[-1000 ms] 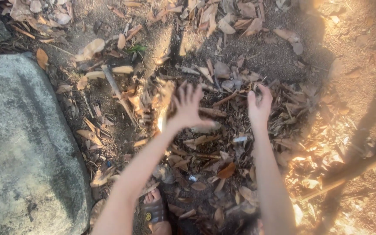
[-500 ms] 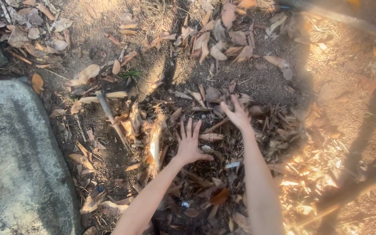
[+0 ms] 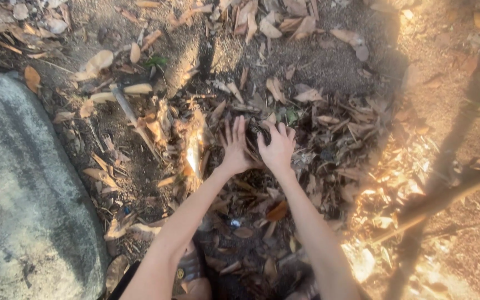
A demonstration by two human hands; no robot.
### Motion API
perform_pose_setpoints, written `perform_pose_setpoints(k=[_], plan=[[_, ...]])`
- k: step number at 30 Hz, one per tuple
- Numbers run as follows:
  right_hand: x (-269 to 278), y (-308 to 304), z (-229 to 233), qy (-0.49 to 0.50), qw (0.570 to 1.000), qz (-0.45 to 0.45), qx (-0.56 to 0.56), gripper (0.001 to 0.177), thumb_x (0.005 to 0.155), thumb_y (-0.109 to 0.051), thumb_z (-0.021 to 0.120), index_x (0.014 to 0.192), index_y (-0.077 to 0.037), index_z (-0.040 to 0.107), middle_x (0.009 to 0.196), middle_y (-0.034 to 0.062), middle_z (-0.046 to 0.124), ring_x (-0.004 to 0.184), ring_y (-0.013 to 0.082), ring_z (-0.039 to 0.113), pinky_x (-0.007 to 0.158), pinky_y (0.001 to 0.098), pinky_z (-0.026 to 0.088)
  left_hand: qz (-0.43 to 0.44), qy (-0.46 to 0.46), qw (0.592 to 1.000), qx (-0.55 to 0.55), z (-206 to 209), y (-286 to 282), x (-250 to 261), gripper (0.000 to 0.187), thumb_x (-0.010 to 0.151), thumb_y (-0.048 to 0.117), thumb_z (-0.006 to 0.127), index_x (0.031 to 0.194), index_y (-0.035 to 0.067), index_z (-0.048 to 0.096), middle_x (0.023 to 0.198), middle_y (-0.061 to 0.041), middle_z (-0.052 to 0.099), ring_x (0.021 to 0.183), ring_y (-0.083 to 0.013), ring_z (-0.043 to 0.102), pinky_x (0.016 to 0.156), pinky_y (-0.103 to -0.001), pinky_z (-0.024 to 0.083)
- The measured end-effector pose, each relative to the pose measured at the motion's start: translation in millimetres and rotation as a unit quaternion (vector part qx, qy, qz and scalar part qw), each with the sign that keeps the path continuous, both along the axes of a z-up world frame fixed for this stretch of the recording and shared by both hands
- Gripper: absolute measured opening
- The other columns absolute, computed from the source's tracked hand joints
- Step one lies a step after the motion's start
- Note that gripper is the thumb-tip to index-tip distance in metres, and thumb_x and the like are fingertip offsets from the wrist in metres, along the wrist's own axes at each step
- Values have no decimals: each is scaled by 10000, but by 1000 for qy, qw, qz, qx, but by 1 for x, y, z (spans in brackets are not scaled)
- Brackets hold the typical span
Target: Clear dried leaves from a patch of dirt using hands and a small stick.
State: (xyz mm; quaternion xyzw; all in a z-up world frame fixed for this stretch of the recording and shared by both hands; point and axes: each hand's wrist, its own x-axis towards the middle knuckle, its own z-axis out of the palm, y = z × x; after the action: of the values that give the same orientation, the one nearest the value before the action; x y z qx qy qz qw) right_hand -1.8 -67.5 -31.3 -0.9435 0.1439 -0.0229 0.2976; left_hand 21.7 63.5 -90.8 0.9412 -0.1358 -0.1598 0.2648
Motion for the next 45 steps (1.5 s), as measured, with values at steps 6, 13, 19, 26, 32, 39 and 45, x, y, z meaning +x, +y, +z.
perform_pose_setpoints(k=[6,13,19,26,32,39,45], plan=[[-28,-11,-13,-33,984,-79,159,306,878,-250,604,1129,-84,661,1022,73,643,971,242,582,902,405,499,-58,-74,985,-147,29,-32,-33,1550,415,448,930,1466,96,-153,1557,-253,41,1423,-502,-17,1109,-724,15],[-34,-43,-5,11,841,-121,527,440,950,-273,545,1310,-23,503,1133,141,592,966,227,599,837,364,541,-160,-7,924,-348,106,-40,-31,1103,628,57,881,1474,193,186,1539,-291,110,1431,-482,77,1120,-663,219],[-34,-6,61,31,820,-35,571,645,1006,-419,372,1572,-175,184,1567,93,243,1422,268,234,1108,437,208,-72,-135,917,-369,111,6,15,555,685,-120,663,1161,151,572,1523,-196,420,1449,-421,346,1006,-417,538],[-31,-21,13,1,887,-165,430,415,957,-150,533,1366,-93,489,1423,137,531,1331,275,493,1130,413,413,176,62,980,-67,122,79,64,784,726,141,813,1347,194,337,1602,-205,77,1417,-440,222,1111,-516,307],[-54,-105,-59,-89,897,-370,225,396,892,5,579,1281,-70,573,1418,92,511,1330,222,448,1149,410,327,117,203,960,152,159,70,61,1182,710,73,797,1545,258,-18,1590,-228,-152,1431,-503,9,1173,-602,67],[-71,-129,-38,185,818,-533,116,653,994,-305,507,1525,-181,147,1606,130,-15,1478,381,20,1162,649,117,-408,-52,902,131,182,-24,-46,546,843,281,648,1358,121,564,1538,-168,323,1484,-400,107,1124,-700,-35],[-71,-79,-87,205,813,-501,216,810,992,-432,512,1575,-235,-14,1597,204,-176,1462,488,-62,1172,629,94,-651,-331,633,258,10,-48,-119,768,730,444,661,1430,300,378,1569,-4,224,1440,-305,41,1109,-625,-96]])
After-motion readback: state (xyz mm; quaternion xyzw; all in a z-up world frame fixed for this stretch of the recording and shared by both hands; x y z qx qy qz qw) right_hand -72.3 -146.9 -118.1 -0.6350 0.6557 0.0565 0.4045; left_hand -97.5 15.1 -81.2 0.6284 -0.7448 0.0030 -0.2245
